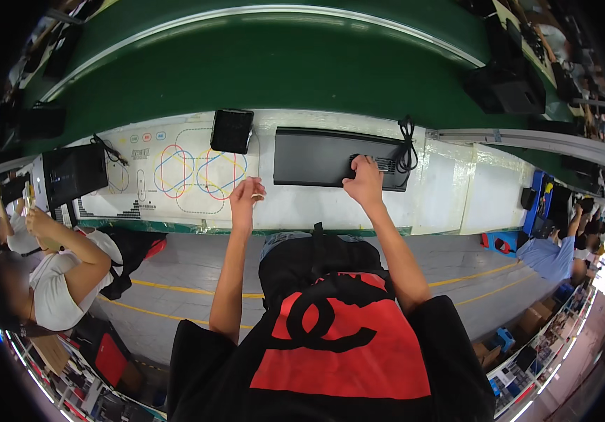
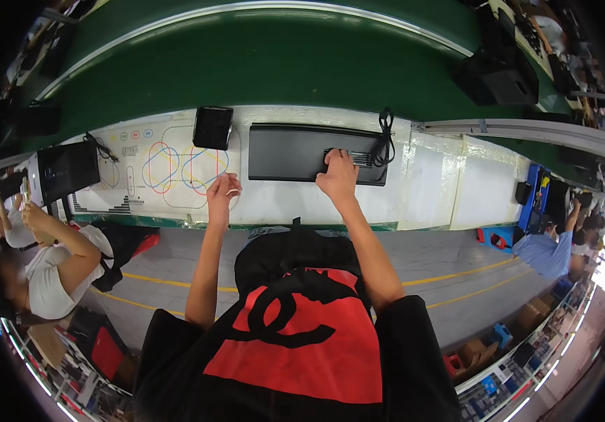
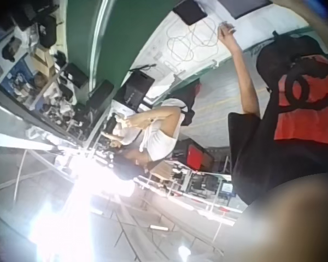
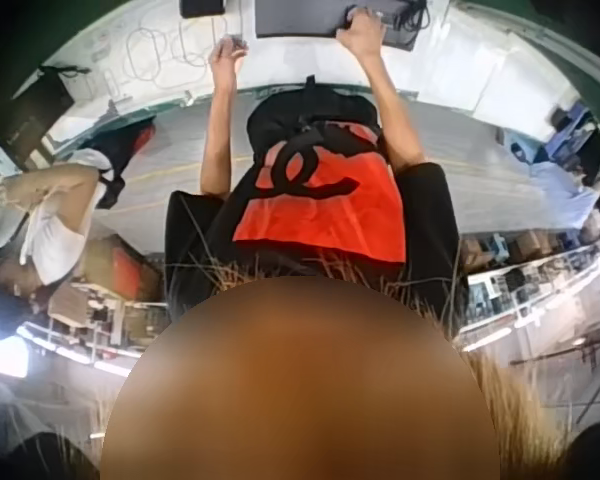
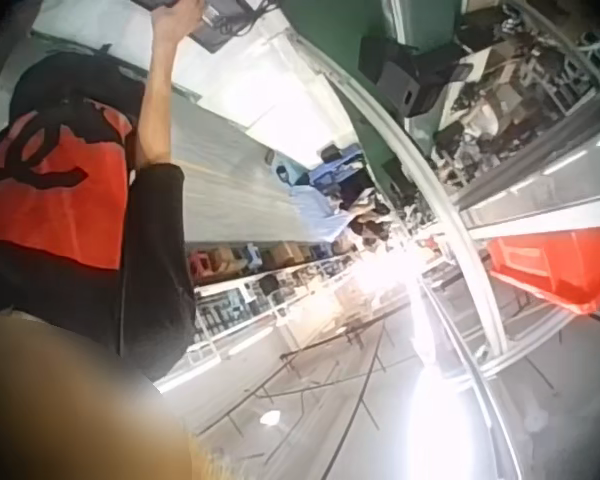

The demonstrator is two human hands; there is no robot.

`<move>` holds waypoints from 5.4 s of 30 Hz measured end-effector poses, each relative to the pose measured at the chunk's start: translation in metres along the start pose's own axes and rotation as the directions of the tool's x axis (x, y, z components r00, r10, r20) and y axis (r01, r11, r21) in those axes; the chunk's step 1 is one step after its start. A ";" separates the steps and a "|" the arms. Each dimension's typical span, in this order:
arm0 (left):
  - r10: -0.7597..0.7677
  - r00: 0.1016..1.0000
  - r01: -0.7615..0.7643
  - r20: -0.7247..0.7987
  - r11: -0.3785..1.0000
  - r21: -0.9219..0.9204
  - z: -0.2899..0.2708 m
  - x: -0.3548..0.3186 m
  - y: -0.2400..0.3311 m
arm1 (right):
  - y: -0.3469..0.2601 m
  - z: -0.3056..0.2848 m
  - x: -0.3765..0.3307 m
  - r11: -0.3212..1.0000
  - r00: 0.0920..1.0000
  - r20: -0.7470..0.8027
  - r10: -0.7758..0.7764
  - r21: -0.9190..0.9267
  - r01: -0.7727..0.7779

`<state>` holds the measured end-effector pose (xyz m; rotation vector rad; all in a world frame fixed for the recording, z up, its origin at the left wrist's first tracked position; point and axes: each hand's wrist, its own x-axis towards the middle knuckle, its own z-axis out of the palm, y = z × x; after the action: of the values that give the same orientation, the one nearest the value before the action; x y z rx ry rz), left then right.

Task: Assembling electronic components by connecting cables and fitting parts into a metal chassis on a production line.

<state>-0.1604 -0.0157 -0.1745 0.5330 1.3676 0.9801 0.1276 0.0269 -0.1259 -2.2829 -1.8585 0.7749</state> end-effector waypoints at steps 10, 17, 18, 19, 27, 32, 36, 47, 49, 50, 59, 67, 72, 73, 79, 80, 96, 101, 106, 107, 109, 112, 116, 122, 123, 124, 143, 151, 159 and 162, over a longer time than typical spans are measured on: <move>-0.045 0.994 0.050 0.100 0.997 -0.052 0.036 0.072 -0.064 | 0.072 -0.025 -0.065 0.911 0.805 -0.588 -0.072 0.289 0.293; -0.038 0.985 0.057 0.166 0.992 -0.113 0.062 0.101 -0.084 | 0.251 0.103 0.006 0.353 0.952 0.085 0.294 0.916 -0.191; -0.084 0.990 0.099 0.113 0.986 -0.133 0.048 0.096 -0.087 | 0.217 0.099 0.015 -0.194 0.862 0.282 0.422 0.956 -0.218; -0.079 0.992 0.092 0.102 0.988 -0.125 0.044 0.094 -0.080 | 0.204 0.093 0.013 -0.204 0.864 0.290 0.412 0.953 -0.223; 0.099 0.983 -0.056 -0.153 0.963 0.264 0.064 -0.003 0.030 | 0.134 -0.049 -0.030 0.266 0.938 0.064 0.340 0.951 -0.161; 0.088 0.992 -0.021 -0.093 0.828 0.560 0.045 0.022 0.024 | 0.136 -0.028 0.011 0.265 0.939 0.185 0.290 0.927 -0.264; 0.147 0.976 -0.067 -0.158 0.902 0.427 0.057 0.008 0.013 | 0.113 -0.024 -0.009 0.349 0.943 0.037 0.331 0.924 -0.159; 0.620 0.771 -0.161 -0.146 0.410 0.898 -0.023 0.155 0.017 | 0.154 -0.007 -0.030 0.315 0.902 0.004 0.432 0.936 -0.155; 0.587 0.796 -0.122 -0.147 0.393 0.911 -0.020 0.168 0.015 | 0.155 -0.004 -0.051 0.316 0.879 0.009 0.477 0.931 -0.181; 0.586 0.799 -0.107 -0.132 0.355 0.929 -0.019 0.172 0.012 | 0.156 -0.003 -0.060 0.315 0.852 0.009 0.523 0.927 -0.203; 0.619 0.785 -0.198 0.023 0.215 0.956 -0.036 0.204 0.002 | 0.163 0.002 -0.105 0.375 0.814 0.041 0.580 0.873 -0.311; 0.648 0.762 -0.291 0.001 0.342 0.893 -0.032 0.211 0.016 | 0.158 -0.011 -0.103 0.433 0.820 -0.044 0.571 0.865 -0.255; 0.570 0.817 -0.254 -0.085 0.489 0.835 -0.037 0.193 0.031 | 0.162 -0.014 -0.108 0.431 0.821 -0.036 0.570 0.864 -0.261; 0.560 0.821 -0.243 -0.112 0.520 0.819 -0.039 0.187 0.037 | 0.161 -0.015 -0.108 0.429 0.821 -0.031 0.571 0.863 -0.266; 0.290 0.957 -0.291 0.023 0.954 0.076 0.060 0.051 0.120 | 0.065 -0.096 -0.104 0.625 0.835 -0.331 0.440 0.781 -0.020; 0.330 0.935 -0.336 0.132 0.941 0.031 0.079 0.021 0.133 | 0.033 -0.117 -0.102 0.656 0.877 -0.364 0.314 0.751 0.077; 0.360 0.667 -0.268 0.652 0.933 -0.240 0.164 -0.118 0.184 | -0.069 -0.194 -0.085 0.302 0.554 -0.596 -0.581 0.475 0.827; 0.238 0.692 -0.185 0.682 0.971 -0.150 0.175 -0.119 0.178 | -0.054 -0.199 -0.089 0.344 0.466 -0.629 -0.623 0.314 0.885; 0.159 0.700 -0.094 0.697 0.987 -0.131 0.185 -0.116 0.171 | -0.040 -0.201 -0.089 0.413 0.496 -0.589 -0.638 0.281 0.866; 0.128 0.710 -0.050 0.693 0.990 -0.131 0.187 -0.116 0.169 | -0.039 -0.199 -0.088 0.416 0.499 -0.588 -0.636 0.283 0.864; 0.104 0.716 -0.020 0.691 0.991 -0.129 0.190 -0.114 0.165 | -0.036 -0.193 -0.087 0.441 0.538 -0.628 -0.562 0.323 0.837; 0.059 0.735 0.024 0.675 0.993 -0.112 0.194 -0.112 0.156 | -0.027 -0.188 -0.087 0.453 0.559 -0.613 -0.557 0.340 0.824; -0.016 0.754 0.072 0.656 0.996 -0.059 0.198 -0.104 0.139 | -0.017 -0.182 -0.083 0.529 0.581 -0.579 -0.572 0.281 0.801; -0.142 0.838 0.105 0.527 0.989 0.100 0.199 -0.070 0.083 | 0.035 -0.126 -0.045 0.680 0.840 -0.471 -0.270 0.524 0.513; -0.144 0.859 0.082 0.491 0.986 0.146 0.198 -0.060 0.073 | 0.054 -0.113 -0.030 0.723 0.876 -0.439 -0.200 0.538 0.435; -0.193 0.864 0.131 0.465 0.978 0.162 0.197 -0.053 0.065 | 0.075 -0.098 -0.015 0.761 0.874 -0.451 -0.184 0.498 0.417; -0.197 0.915 0.168 0.352 0.979 0.111 0.162 -0.040 0.039 | 0.119 -0.056 0.038 0.894 0.868 -0.336 -0.365 0.135 0.428; -0.070 0.910 0.197 0.409 0.940 -0.279 0.157 -0.047 0.067 | 0.121 -0.064 0.082 0.915 0.995 0.064 0.075 0.391 -0.094; 0.169 0.845 0.148 0.507 0.838 -0.525 0.166 -0.079 0.104 | 0.127 -0.059 0.075 0.884 0.996 0.036 0.083 0.458 -0.090; 0.195 0.817 0.139 0.543 0.848 -0.512 0.163 -0.085 0.108 | 0.101 -0.071 0.041 0.880 0.990 -0.132 -0.040 0.464 0.097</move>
<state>-0.0257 0.0066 -0.0111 0.3766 0.4946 1.0554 0.2536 0.0565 -0.1160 -1.9007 -1.4860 0.9351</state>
